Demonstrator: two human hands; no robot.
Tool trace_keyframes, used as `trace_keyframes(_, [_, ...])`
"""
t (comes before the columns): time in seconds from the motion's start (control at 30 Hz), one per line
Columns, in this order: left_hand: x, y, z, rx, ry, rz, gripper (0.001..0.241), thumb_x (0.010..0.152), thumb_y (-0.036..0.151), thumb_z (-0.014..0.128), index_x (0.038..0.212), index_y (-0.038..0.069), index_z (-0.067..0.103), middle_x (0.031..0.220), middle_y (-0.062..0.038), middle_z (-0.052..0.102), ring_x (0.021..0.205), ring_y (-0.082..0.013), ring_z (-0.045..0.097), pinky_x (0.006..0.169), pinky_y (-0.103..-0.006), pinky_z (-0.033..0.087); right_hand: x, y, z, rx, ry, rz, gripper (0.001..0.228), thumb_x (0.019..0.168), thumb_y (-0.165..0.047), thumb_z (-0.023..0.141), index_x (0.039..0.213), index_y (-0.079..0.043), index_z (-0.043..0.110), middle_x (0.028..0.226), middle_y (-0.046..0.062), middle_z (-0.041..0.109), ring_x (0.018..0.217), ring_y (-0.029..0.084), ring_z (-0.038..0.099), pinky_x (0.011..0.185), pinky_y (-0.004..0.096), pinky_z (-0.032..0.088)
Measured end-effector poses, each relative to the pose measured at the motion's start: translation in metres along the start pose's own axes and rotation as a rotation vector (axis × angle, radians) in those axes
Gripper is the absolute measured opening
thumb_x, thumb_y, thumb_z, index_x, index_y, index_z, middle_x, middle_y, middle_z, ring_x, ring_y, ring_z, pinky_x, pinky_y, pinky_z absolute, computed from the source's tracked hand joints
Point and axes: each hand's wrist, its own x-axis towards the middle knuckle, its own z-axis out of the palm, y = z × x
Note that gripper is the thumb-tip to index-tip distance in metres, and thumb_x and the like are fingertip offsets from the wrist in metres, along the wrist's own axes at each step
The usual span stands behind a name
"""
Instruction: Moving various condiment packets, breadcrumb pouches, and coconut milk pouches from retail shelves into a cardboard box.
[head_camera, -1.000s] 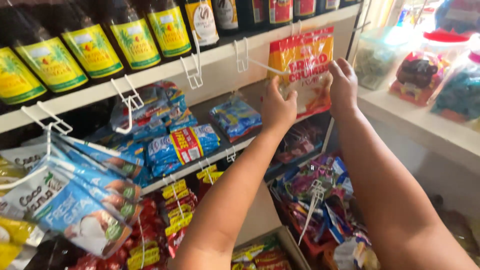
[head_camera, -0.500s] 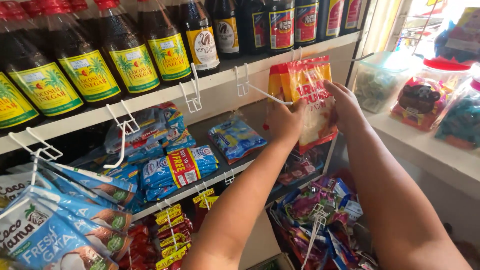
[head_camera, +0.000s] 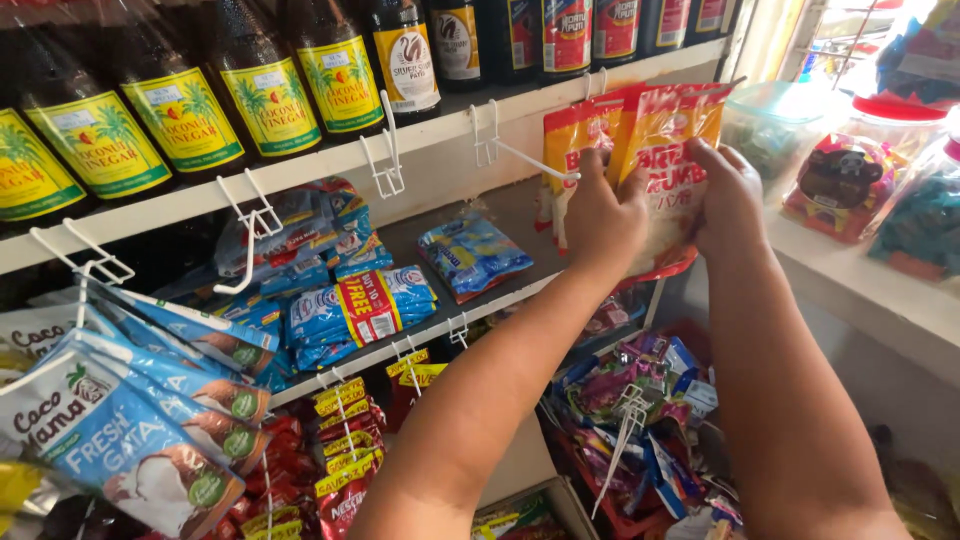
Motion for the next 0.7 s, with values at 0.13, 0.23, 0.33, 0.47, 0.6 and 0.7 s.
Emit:
trace_keyframes(0.13, [-0.008, 0.015, 0.001, 0.008, 0.005, 0.010, 0.049, 0.092, 0.033, 0.068, 0.129, 0.004, 0.053, 0.106, -0.020, 0.074, 0.098, -0.0410, 0.072, 0.083, -0.0494, 0.054, -0.013, -0.013, -0.007, 0.131, -0.038, -0.106, 0.017, 0.102, -0.014, 0.070, 0.114, -0.003, 0.066, 0.096, 0.007, 0.073, 0.071, 0.016, 0.071, 0.058, 0.029, 0.056])
trace_keyframes(0.23, [-0.015, 0.026, 0.000, 0.007, -0.002, 0.048, 0.052, 0.093, 0.035, 0.067, 0.132, 0.004, 0.052, 0.109, -0.021, 0.073, 0.101, -0.0419, 0.070, 0.085, -0.0502, 0.054, -0.026, -0.027, -0.007, 0.133, -0.029, -0.156, 0.017, 0.102, -0.013, 0.068, 0.115, -0.002, 0.067, 0.100, 0.008, 0.074, 0.077, 0.017, 0.073, 0.064, 0.030, 0.059])
trace_keyframes(0.33, [-0.019, 0.036, 0.001, -0.029, 0.004, 0.085, 0.050, 0.094, 0.036, 0.066, 0.130, 0.004, 0.053, 0.113, -0.021, 0.073, 0.104, -0.0419, 0.070, 0.087, -0.0500, 0.054, -0.034, -0.039, -0.012, 0.101, -0.010, -0.189, 0.017, 0.102, -0.013, 0.068, 0.115, -0.002, 0.069, 0.100, 0.008, 0.074, 0.078, 0.018, 0.072, 0.065, 0.030, 0.057])
trace_keyframes(0.47, [-0.024, 0.056, -0.003, -0.001, 0.016, 0.072, 0.056, 0.093, 0.036, 0.068, 0.136, 0.005, 0.048, 0.111, -0.022, 0.072, 0.103, -0.0416, 0.070, 0.087, -0.0499, 0.054, -0.040, -0.054, -0.016, 0.095, -0.005, -0.217, 0.014, 0.102, -0.011, 0.069, 0.111, 0.000, 0.070, 0.099, 0.009, 0.074, 0.082, 0.019, 0.073, 0.073, 0.032, 0.060])
trace_keyframes(0.6, [-0.037, 0.082, -0.021, -0.081, -0.061, 0.006, 0.041, 0.094, 0.034, 0.067, 0.123, 0.008, 0.053, 0.106, -0.017, 0.076, 0.100, -0.0380, 0.073, 0.084, -0.0484, 0.056, -0.059, -0.068, -0.017, 0.093, -0.004, -0.230, 0.013, 0.102, -0.011, 0.069, 0.108, 0.000, 0.068, 0.098, 0.009, 0.072, 0.082, 0.020, 0.072, 0.074, 0.035, 0.060])
trace_keyframes(0.7, [-0.052, 0.084, -0.031, -0.114, -0.054, 0.009, 0.038, 0.096, 0.034, 0.066, 0.121, 0.009, 0.054, 0.102, -0.017, 0.077, 0.098, -0.0366, 0.075, 0.082, -0.0464, 0.057, -0.083, -0.074, -0.014, 0.124, -0.053, -0.270, 0.014, 0.104, -0.009, 0.068, 0.112, 0.002, 0.067, 0.103, 0.010, 0.072, 0.088, 0.021, 0.073, 0.081, 0.036, 0.061])
